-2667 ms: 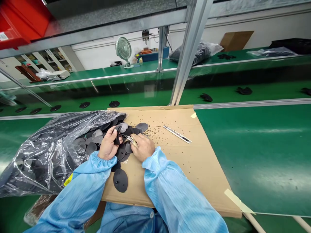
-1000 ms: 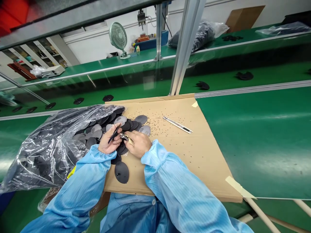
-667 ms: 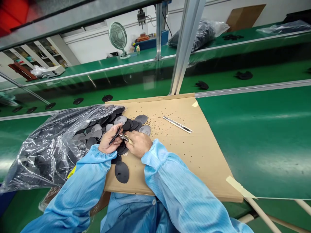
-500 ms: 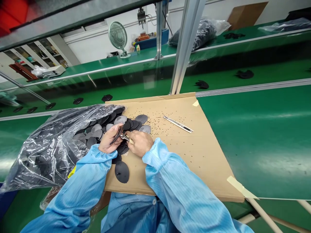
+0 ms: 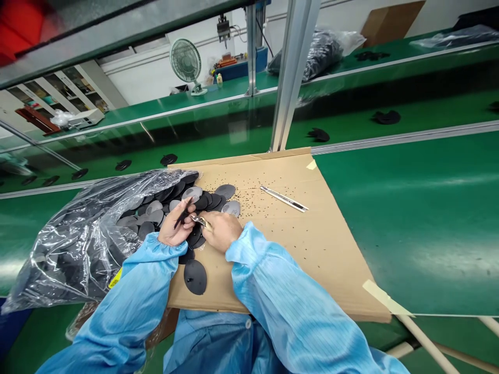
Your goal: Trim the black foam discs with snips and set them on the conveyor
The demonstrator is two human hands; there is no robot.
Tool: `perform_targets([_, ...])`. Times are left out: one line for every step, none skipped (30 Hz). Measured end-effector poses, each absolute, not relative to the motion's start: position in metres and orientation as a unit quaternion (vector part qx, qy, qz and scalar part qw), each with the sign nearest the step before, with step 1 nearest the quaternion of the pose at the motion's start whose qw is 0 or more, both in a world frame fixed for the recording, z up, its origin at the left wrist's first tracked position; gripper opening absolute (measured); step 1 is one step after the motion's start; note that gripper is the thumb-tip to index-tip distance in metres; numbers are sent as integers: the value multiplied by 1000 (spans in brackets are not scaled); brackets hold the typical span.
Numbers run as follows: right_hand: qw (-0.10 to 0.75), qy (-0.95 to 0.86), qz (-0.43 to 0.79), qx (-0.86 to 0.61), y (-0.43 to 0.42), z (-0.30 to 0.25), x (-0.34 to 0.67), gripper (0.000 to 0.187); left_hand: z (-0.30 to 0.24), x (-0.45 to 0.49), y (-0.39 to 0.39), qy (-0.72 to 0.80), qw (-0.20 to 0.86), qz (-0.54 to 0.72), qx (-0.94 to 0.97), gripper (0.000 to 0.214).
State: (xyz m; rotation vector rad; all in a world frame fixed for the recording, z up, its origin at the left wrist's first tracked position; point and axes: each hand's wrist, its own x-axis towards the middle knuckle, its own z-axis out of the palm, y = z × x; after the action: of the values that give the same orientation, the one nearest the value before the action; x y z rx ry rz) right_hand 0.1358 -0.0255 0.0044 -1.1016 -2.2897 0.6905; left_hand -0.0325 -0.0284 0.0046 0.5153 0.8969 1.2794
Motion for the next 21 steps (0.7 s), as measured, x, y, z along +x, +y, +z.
perform_targets([283,-826,264,-409,-25,4,136,17,7,-33,-28,384,688,580,208,23])
perform_targets([305,-812,270,-417,-25,5,138,14,9,-33,-28,367,694,590,188,17])
perform_targets([312,-807,277,-419,-25,7,139,11,11,-34,-28,350,699,601,170,14])
perform_targets([303,-812,283,-411,-26,9,140,7,13,-34,-29,334,701,610,155,17])
perform_targets([280,-827,289,-393,-28,11,141,5,13,-35,-29,321,702,619,142,22])
perform_targets([246,-849,294,-364,-31,13,141,9,14,-35,-29,311,703,626,131,28])
perform_targets([206,-873,294,-329,-34,15,139,17,14,-35,-29,304,703,631,122,31])
perform_targets([163,-895,287,-298,-39,15,137,25,14,-35,-29,300,703,635,116,34])
perform_targets([122,-914,274,-274,-44,15,133,33,14,-36,-29,296,703,636,112,35])
perform_targets([87,-928,256,-257,-49,14,129,39,14,-36,-29,293,703,639,109,36])
perform_targets([58,-938,237,-245,-54,12,124,45,14,-36,-29,288,703,641,106,36])
perform_targets([38,-945,218,-240,-57,10,120,49,14,-36,-29,282,704,644,102,37])
perform_targets([24,-949,203,-239,-60,9,117,51,14,-37,-29,278,704,646,100,36])
perform_targets([15,-951,193,-240,-62,7,114,51,14,-37,-29,276,703,648,99,36])
perform_targets([11,-952,188,-243,-63,6,112,51,13,-37,-30,277,702,649,101,36])
perform_targets([7,-951,186,-248,-63,6,112,50,13,-37,-29,281,700,649,104,36])
perform_targets([4,-950,187,-251,-62,6,112,49,13,-37,-29,284,698,648,109,35])
perform_targets([3,-948,191,-255,-62,6,112,47,12,-37,-28,287,698,647,112,33])
perform_targets([4,-946,196,-257,-61,6,113,46,12,-37,-28,288,698,646,112,30])
perform_targets([8,-945,201,-259,-61,7,113,45,11,-37,-27,290,698,646,109,26])
perform_targets([14,-943,205,-260,-61,7,114,43,10,-36,-26,295,693,650,105,22])
